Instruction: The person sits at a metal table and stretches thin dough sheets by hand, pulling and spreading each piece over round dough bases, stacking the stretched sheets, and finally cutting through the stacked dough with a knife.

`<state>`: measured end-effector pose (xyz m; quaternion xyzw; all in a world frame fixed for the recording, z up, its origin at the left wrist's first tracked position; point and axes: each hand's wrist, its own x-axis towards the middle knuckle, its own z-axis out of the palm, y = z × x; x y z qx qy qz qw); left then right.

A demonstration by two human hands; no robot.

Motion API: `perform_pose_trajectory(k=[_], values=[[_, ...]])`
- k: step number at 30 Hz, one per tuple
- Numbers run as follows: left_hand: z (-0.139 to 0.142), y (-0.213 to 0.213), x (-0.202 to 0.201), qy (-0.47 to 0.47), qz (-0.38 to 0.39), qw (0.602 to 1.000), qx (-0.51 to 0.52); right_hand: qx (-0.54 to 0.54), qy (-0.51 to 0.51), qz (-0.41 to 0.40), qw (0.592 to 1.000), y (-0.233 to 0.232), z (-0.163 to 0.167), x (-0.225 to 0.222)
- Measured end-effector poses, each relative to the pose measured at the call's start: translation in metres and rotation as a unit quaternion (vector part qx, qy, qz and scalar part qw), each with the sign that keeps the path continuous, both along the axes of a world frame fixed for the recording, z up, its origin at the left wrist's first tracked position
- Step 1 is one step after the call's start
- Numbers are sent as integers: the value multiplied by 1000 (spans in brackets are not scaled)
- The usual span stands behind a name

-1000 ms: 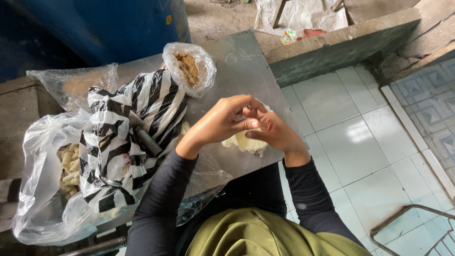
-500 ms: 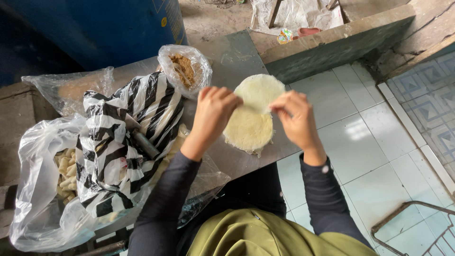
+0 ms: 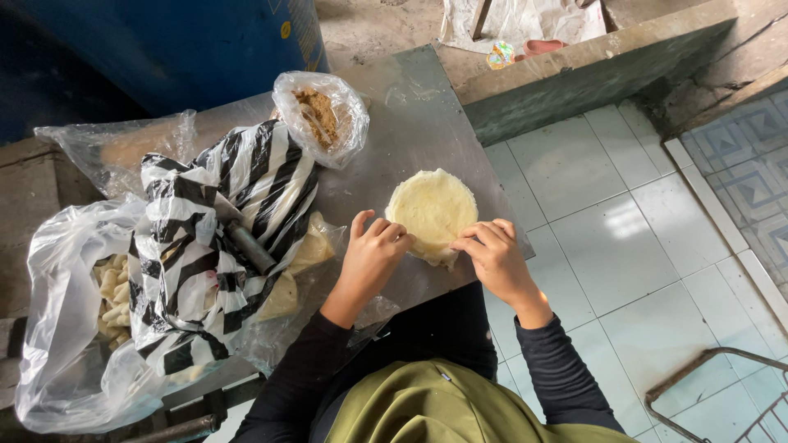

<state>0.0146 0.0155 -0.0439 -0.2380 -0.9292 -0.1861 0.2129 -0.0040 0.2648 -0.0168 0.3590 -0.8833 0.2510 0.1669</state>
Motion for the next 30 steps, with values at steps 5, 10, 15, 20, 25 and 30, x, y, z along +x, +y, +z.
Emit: perform_pose_trajectory(k=[5,10,15,20,25,30], values=[[3,-3,-1,9,37,999,33,-119,-110,-37,986,3,7,-8],[-1,8,-38,24,139,984,104,-161,-85,-94,979,-15,-3,-60],[-7,20,-72,-77,176,978,81,-59,-38,-128,989,-32,-21,-94],[-9,22,-77,-142,195,965,107,-46,-89,-170,980,-33,-32,-101],[-9,23,-79,-134,189,962,144,-64,-123,-176,975,-33,-31,-100],[-8,21,-82,-141,199,959,147,-74,-103,-138,982,-40,-25,-94]])
